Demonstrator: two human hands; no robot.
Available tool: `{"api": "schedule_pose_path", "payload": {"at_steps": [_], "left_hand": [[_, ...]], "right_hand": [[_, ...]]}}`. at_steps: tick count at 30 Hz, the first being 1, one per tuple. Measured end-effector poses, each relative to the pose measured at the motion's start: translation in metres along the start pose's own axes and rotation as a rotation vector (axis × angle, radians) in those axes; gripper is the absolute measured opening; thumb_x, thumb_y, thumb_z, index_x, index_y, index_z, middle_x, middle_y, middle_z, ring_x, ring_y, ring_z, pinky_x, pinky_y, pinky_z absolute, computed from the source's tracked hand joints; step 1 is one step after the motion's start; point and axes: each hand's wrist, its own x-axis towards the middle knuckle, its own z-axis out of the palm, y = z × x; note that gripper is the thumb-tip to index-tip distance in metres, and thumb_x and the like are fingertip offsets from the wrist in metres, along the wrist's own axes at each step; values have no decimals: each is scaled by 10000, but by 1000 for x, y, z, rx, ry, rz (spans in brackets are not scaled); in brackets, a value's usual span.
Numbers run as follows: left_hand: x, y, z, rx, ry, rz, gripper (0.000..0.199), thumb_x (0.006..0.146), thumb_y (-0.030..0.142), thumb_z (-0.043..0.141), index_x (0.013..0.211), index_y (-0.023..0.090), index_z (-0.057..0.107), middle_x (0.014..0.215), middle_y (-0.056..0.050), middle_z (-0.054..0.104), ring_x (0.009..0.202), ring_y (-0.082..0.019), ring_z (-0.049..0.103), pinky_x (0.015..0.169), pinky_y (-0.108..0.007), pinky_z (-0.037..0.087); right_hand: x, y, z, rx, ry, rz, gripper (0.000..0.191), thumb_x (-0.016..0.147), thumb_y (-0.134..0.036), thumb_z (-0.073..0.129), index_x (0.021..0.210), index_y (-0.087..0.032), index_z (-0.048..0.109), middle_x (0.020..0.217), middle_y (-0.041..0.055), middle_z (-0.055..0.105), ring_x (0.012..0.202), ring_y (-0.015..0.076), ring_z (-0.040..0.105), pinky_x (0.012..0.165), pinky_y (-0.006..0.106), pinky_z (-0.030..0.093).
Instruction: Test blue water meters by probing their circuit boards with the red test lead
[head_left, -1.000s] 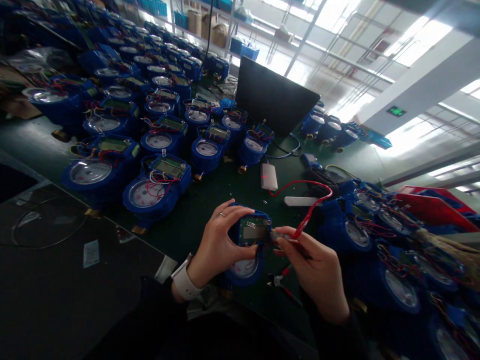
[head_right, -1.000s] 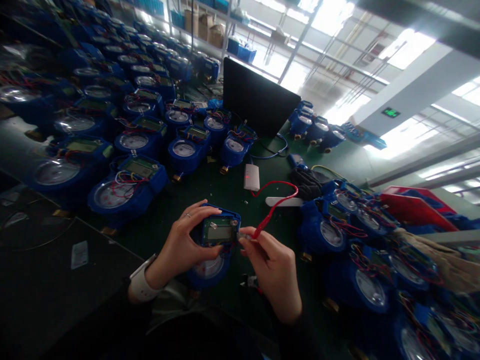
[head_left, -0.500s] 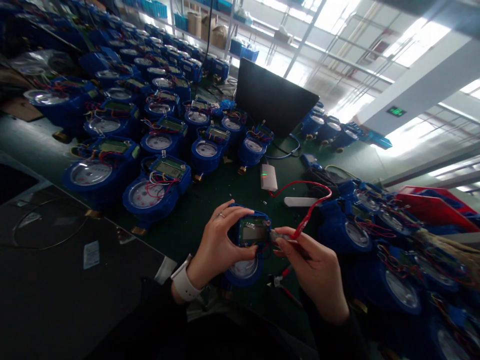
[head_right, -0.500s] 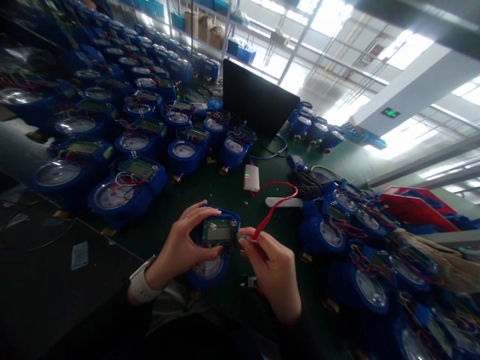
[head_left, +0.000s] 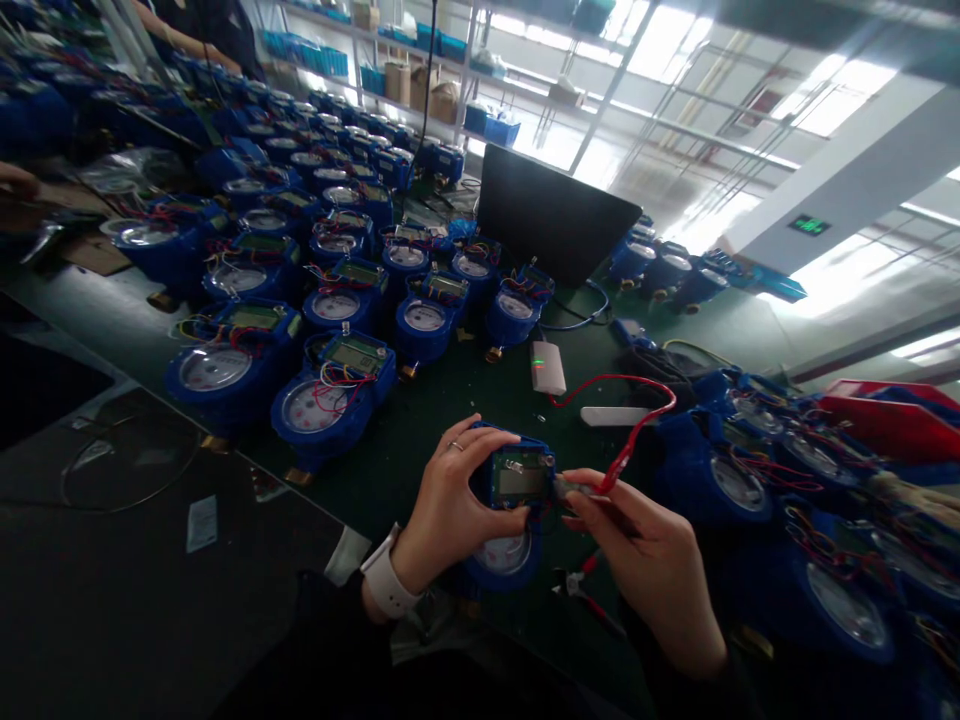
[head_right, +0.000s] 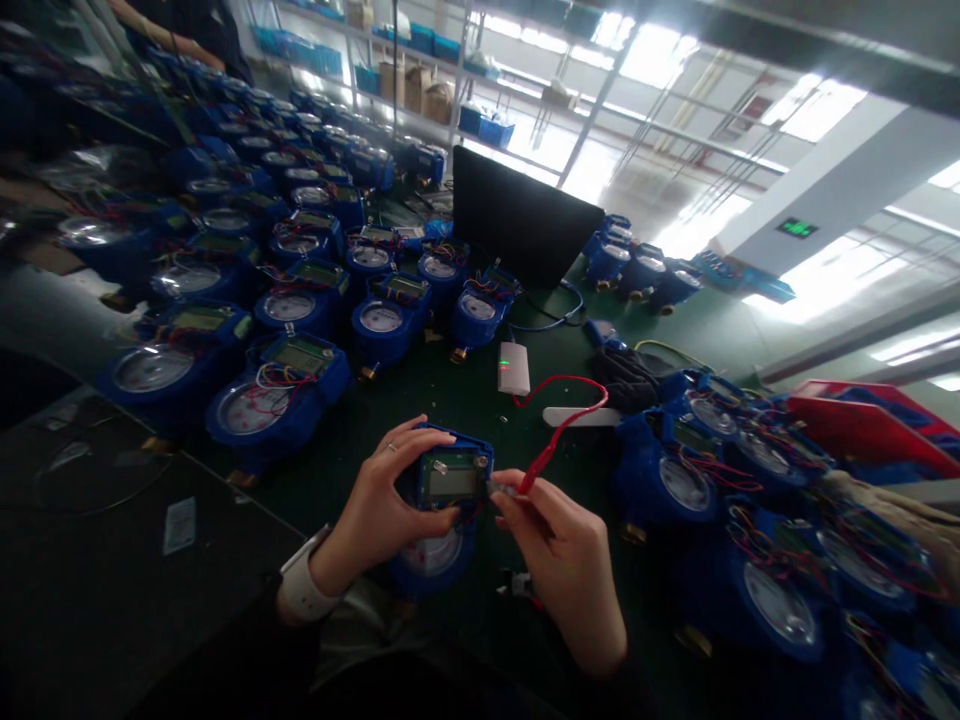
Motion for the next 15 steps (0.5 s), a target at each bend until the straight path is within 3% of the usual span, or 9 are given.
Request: {"api": "schedule_pose_path", "payload": {"at_steps": [8, 15], "left_hand": [[-2, -1, 3, -44, 12, -48, 609, 534, 145, 866, 1103, 188, 652, 1130, -54, 710, 1157, -282, 613, 1159, -503, 350], [-2, -4, 8, -94, 66, -70, 737, 389, 9, 856, 1072, 214, 668, 1074, -34, 718, 1079, -291, 651, 1158, -537, 340]], "right_hand": [[2, 7, 0, 1, 0, -18, 145, 836, -267, 677, 942, -229, 769, 868, 8, 771, 624, 168, 741, 591, 177, 628], [3, 26, -1, 102, -37, 6, 200, 768, -376, 755, 935, -273, 798, 848, 9, 783, 642, 210, 751, 589, 187, 622]]}}
